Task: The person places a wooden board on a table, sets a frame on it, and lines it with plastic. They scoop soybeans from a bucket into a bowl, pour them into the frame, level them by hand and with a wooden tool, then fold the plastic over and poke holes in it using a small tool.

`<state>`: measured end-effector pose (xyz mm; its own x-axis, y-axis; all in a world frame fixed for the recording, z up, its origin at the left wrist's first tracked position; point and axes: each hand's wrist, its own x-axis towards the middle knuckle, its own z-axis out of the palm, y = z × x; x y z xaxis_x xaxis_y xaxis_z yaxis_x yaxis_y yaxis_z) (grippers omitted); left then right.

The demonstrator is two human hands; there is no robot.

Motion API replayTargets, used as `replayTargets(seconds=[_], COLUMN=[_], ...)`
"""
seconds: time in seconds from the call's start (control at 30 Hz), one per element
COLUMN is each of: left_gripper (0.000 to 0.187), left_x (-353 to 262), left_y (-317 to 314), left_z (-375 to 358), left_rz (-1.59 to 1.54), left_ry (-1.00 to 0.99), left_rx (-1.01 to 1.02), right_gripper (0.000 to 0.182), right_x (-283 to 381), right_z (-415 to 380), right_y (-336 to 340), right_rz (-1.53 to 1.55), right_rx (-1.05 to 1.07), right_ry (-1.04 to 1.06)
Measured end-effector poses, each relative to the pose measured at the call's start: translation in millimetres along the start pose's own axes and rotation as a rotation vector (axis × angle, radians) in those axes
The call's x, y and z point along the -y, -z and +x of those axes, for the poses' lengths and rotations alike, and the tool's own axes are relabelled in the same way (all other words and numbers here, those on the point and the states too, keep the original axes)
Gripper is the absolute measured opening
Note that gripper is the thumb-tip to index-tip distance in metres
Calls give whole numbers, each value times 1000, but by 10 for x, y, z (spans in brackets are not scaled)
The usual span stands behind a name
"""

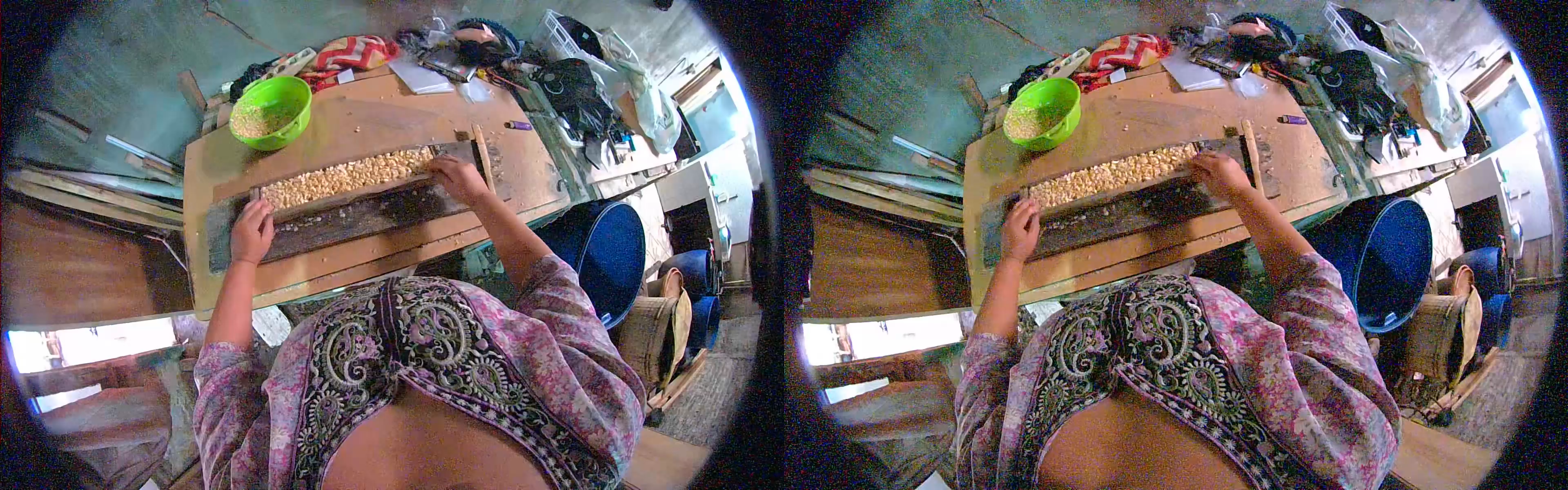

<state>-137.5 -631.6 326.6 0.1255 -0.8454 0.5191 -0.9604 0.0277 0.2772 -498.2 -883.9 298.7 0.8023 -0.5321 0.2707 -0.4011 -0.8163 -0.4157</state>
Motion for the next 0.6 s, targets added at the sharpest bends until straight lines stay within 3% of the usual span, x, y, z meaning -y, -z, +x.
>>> replayTargets(seconds=[0.07,0.23,0.33,0.43,0.6], left_gripper=[14,15,16,16,14], left_x=[39,162,302,349,401], left_y=[-15,-39,-91,-104,-160], left_z=[60,202,271,313,322], left_rz=[-23,-77,-211,-189,-178], left_ry=[51,317,337,439,397], left_rx=[-1,62,121,222,174], right_gripper=[22,21,21,22,22], right_x=[-50,-118,-137,-163,-144], right_z=[78,317,426,485,526], right_y=[-1,21,40,31,9], right_rz=[135,155,253,129,13], right_rx=[-91,-70,35,85,76], right_ry=[-109,-276,-382,-412,-453])
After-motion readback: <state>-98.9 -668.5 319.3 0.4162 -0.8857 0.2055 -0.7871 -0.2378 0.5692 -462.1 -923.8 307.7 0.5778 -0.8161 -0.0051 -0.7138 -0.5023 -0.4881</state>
